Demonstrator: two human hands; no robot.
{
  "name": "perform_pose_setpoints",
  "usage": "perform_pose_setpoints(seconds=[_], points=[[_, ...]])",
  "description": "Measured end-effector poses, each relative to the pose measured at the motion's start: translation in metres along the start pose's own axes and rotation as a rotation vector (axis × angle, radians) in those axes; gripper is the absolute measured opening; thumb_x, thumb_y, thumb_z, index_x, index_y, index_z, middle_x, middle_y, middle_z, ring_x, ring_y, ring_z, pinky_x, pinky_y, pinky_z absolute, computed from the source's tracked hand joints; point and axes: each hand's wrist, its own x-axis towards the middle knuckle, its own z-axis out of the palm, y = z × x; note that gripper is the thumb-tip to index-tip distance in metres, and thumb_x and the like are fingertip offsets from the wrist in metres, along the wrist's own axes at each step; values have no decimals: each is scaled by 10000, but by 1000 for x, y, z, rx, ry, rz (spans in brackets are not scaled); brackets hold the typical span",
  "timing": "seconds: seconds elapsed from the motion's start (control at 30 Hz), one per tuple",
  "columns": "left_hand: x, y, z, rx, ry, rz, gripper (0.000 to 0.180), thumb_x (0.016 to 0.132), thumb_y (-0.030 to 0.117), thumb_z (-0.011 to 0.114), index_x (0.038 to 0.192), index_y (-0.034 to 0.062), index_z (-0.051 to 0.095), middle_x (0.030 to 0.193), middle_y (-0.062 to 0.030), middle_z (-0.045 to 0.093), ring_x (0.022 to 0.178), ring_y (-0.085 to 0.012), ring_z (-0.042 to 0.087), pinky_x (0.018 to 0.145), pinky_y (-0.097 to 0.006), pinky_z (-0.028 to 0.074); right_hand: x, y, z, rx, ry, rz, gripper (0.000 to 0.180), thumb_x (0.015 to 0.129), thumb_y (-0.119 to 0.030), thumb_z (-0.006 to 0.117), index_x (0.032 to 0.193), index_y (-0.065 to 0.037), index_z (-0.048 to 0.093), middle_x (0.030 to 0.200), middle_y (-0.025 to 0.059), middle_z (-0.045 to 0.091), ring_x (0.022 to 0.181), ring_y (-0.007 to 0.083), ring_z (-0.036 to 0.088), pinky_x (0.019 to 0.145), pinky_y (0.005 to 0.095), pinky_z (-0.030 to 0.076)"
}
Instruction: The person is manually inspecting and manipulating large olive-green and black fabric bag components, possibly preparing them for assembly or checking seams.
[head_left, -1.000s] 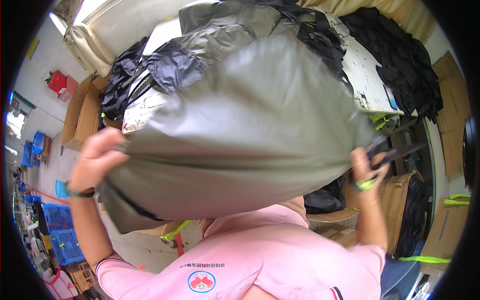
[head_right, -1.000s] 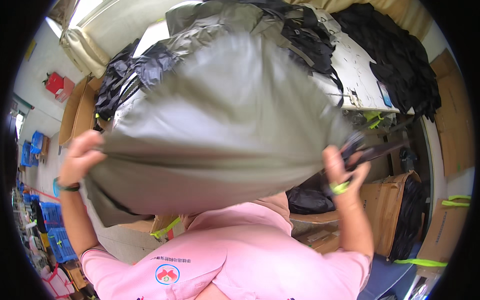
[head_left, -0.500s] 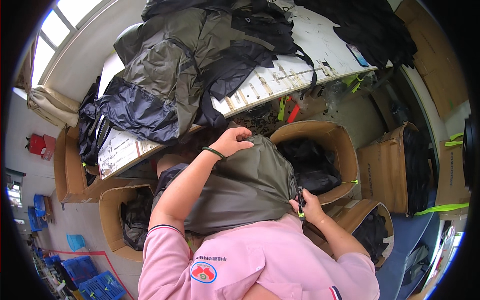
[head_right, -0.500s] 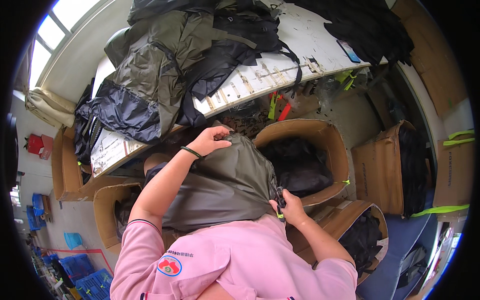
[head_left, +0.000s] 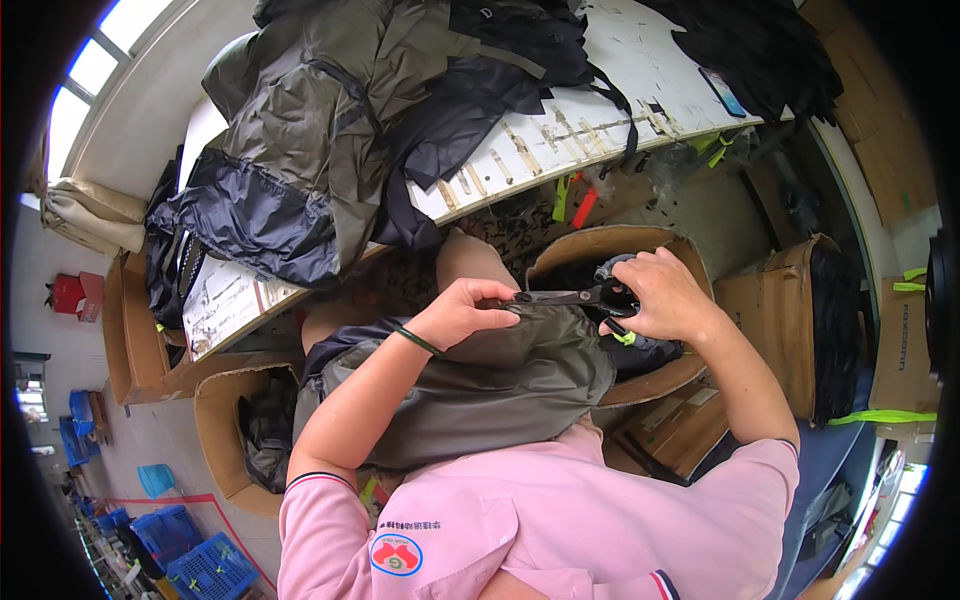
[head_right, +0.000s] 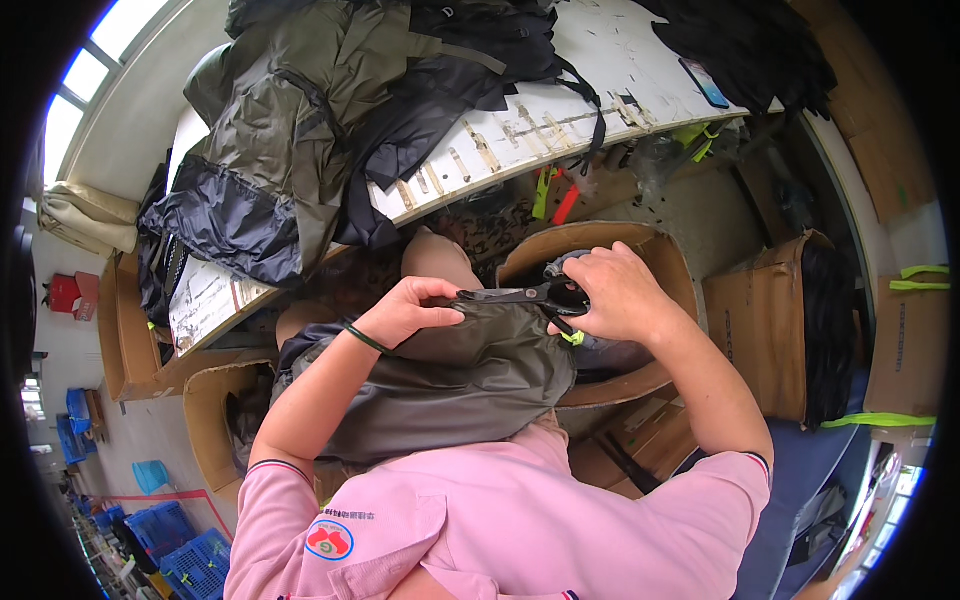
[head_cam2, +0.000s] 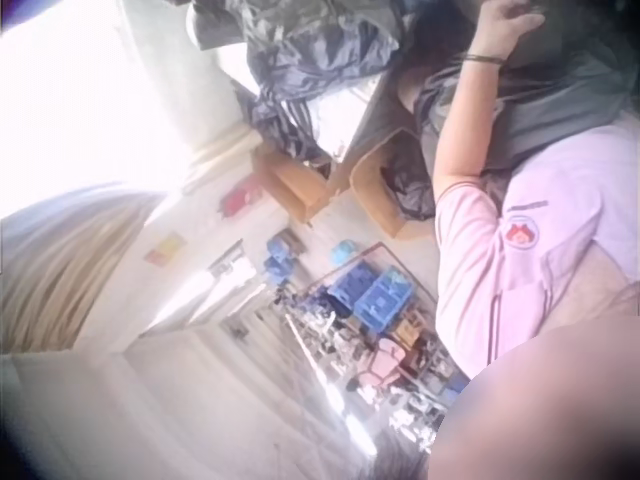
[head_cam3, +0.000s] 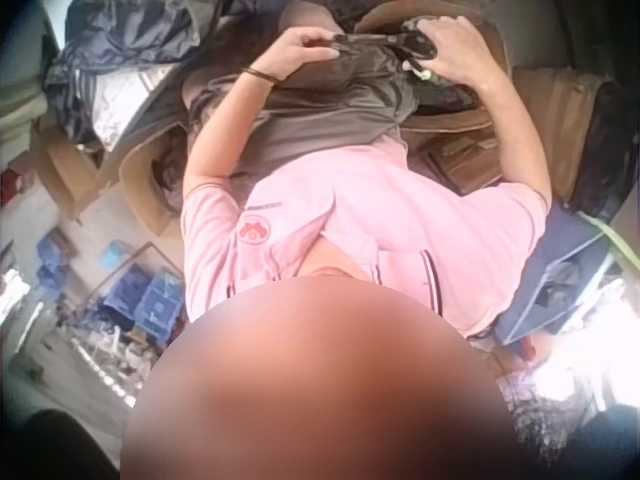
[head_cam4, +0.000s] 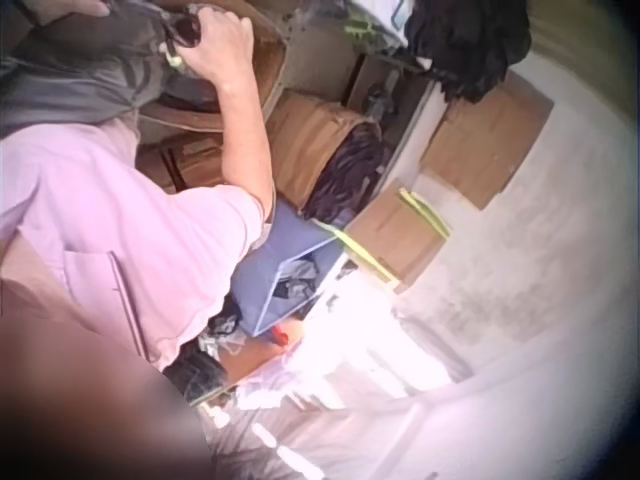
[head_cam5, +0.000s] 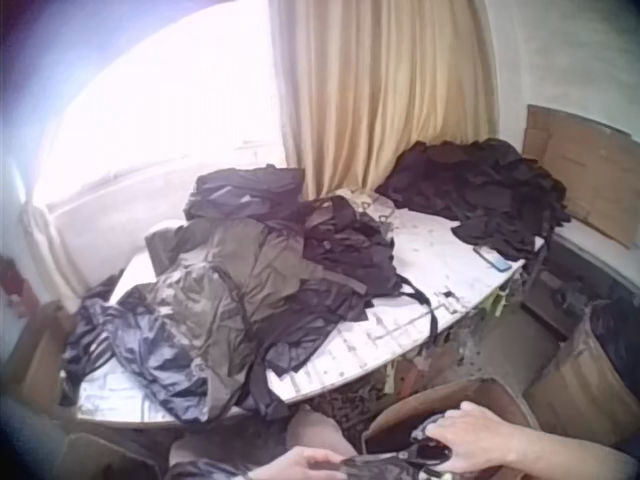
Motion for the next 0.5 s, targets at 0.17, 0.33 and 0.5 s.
perform_pose_setpoints(seconds=[0.17,0.33,0.5], points=[[0,-5,5,-17,-19,9,171,861,33,735,1027,35,693,918,51,654,834,-29,584,762,-197,491,7,-5,1,1,-91,-24,527,645,-564,804,786,-102,594,759,66,622,839,267,616,760,375,409],[-2,-5,6,-36,-34,12,187,861,27,731,1044,43,701,926,50,661,830,-23,581,752,-193,486,9,-4,-1,40,-161,1,553,652,-597,791,795,-97,603,747,81,626,833,279,625,764,381,415],[-1,-8,5,-12,-24,11,202,857,25,734,1055,47,706,927,51,665,820,-19,578,740,-191,483,14,-2,-6,67,-299,36,581,650,-606,789,809,-81,596,763,85,624,805,292,612,751,374,404]])
